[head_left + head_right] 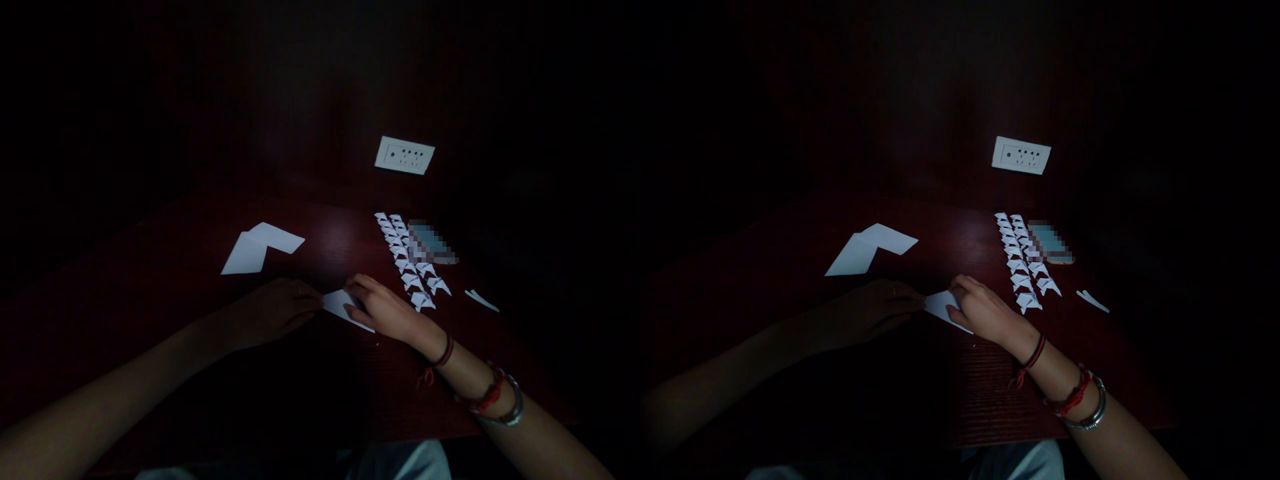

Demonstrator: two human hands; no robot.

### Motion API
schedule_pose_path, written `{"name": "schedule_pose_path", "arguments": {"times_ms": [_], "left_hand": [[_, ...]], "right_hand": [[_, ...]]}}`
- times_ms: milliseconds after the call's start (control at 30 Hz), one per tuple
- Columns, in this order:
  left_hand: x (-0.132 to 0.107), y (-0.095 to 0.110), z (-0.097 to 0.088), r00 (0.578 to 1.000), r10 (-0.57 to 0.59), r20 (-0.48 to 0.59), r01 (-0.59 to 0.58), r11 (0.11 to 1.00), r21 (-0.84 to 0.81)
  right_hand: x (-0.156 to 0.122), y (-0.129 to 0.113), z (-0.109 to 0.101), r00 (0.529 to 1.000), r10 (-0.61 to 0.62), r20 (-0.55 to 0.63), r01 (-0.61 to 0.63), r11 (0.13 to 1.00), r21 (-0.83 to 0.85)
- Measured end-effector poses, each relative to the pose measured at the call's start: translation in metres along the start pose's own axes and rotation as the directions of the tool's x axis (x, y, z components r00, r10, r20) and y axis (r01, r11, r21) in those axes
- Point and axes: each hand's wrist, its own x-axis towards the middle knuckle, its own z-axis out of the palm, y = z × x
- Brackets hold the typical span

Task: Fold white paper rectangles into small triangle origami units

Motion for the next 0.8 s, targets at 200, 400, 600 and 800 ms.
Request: {"name": "schedule_pose_path", "arguments": {"times_ms": [200,400,600,800], "left_hand": [[0.001,0.001,0.000,1.000,-0.018,0.005,0.018,1.000,0.007],[0.000,-0.006,0.010,0.999,0.018,-0.038,-0.016,0.998,0.065],[0.002,-0.019,0.022,0.996,0.017,-0.090,-0.003,0.988,0.155],[0.006,-0.001,0.016,0.992,0.071,-0.103,-0.062,0.994,0.086]], "right_hand": [[0.001,0.003,0.003,0.999,0.035,-0.021,-0.034,0.999,0.038],[0.005,0.008,0.004,0.998,0.035,-0.047,-0.028,0.989,0.142],[0.008,0.005,0.006,0.975,0.222,-0.010,-0.219,0.968,0.122],[0.012,-0.001,0.002,0.899,0.431,0.079,-0.436,0.864,0.251]]}}
